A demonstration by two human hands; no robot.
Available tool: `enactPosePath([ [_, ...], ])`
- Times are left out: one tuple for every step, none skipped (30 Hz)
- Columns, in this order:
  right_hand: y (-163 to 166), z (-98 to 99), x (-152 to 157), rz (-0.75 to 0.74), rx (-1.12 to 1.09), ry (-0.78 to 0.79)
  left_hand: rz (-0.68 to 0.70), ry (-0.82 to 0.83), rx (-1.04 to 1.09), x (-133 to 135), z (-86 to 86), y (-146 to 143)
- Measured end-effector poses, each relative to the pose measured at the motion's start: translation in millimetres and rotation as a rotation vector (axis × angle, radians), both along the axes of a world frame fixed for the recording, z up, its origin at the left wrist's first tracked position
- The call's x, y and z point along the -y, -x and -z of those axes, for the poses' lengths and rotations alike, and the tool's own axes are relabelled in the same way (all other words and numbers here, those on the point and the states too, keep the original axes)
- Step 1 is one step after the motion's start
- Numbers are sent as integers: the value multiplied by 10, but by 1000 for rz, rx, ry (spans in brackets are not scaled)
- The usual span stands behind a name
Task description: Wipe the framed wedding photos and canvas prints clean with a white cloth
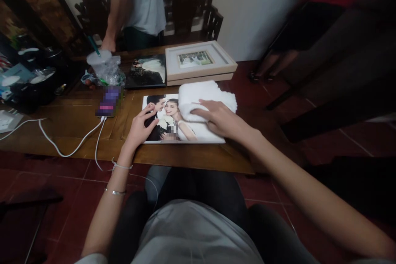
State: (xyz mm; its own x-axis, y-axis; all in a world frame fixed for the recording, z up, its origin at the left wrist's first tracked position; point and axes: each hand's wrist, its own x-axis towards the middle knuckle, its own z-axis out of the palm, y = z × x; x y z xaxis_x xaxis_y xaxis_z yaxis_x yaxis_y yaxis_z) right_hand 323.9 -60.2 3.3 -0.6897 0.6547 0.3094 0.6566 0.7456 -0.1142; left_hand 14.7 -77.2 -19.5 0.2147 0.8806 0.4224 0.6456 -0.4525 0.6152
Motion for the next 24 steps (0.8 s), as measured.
enactPosePath([
  [-40,-8,147,-37,-7,-4,1,0,-3,7,-4,3],
  [-83,-18,293,-71,-16,-2,1,2,-9,13,-12,7],
  [-125,-32,427,-100,-26,4,-1,1,-15,16,-22,12],
  [-163,-49,538,-124,-33,16,-2,2,-23,16,-32,21],
  [-193,-70,616,-137,-39,30,0,3,-33,12,-42,31],
  [-214,-90,657,-140,-45,42,4,8,-46,3,-49,44],
  [-225,-108,658,-135,-52,51,13,17,-63,-9,-53,56],
  [-224,-121,622,-126,-59,59,25,25,-81,-23,-54,68],
  [-213,-130,554,-115,-64,68,36,30,-101,-38,-52,78],
  [-192,-132,463,-107,-67,78,44,29,-118,-52,-47,85],
  [-163,-131,356,-102,-68,88,48,22,-131,-64,-39,90],
  [-127,-126,242,-95,-69,95,48,9,-138,-73,-30,91],
  [-88,-119,128,-83,-66,98,47,-5,-141,-79,-21,91],
  [-47,-111,19,-66,-58,97,47,-16,-141,-82,-13,89],
  [-8,-103,-80,-47,-47,93,47,-24,-141,-83,-6,87],
  [26,-95,-168,-24,-30,91,48,-29,-141,-82,-1,84],
  [56,-86,-243,-2,-9,93,48,-31,-140,-79,1,81],
  [78,-77,-304,21,11,96,48,-31,-140,-74,1,77],
  [94,-67,-353,43,25,101,48,-30,-138,-68,0,72],
  [103,-55,-388,61,36,102,47,-28,-135,-62,-3,67],
  [106,-43,-411,73,45,100,45,-25,-132,-56,-5,62],
  [105,-29,-424,81,52,95,44,-21,-129,-50,-8,57],
  [101,-14,-429,82,58,88,44,-16,-126,-45,-11,53],
  [94,1,-428,80,61,81,42,-11,-123,-42,-14,49],
])
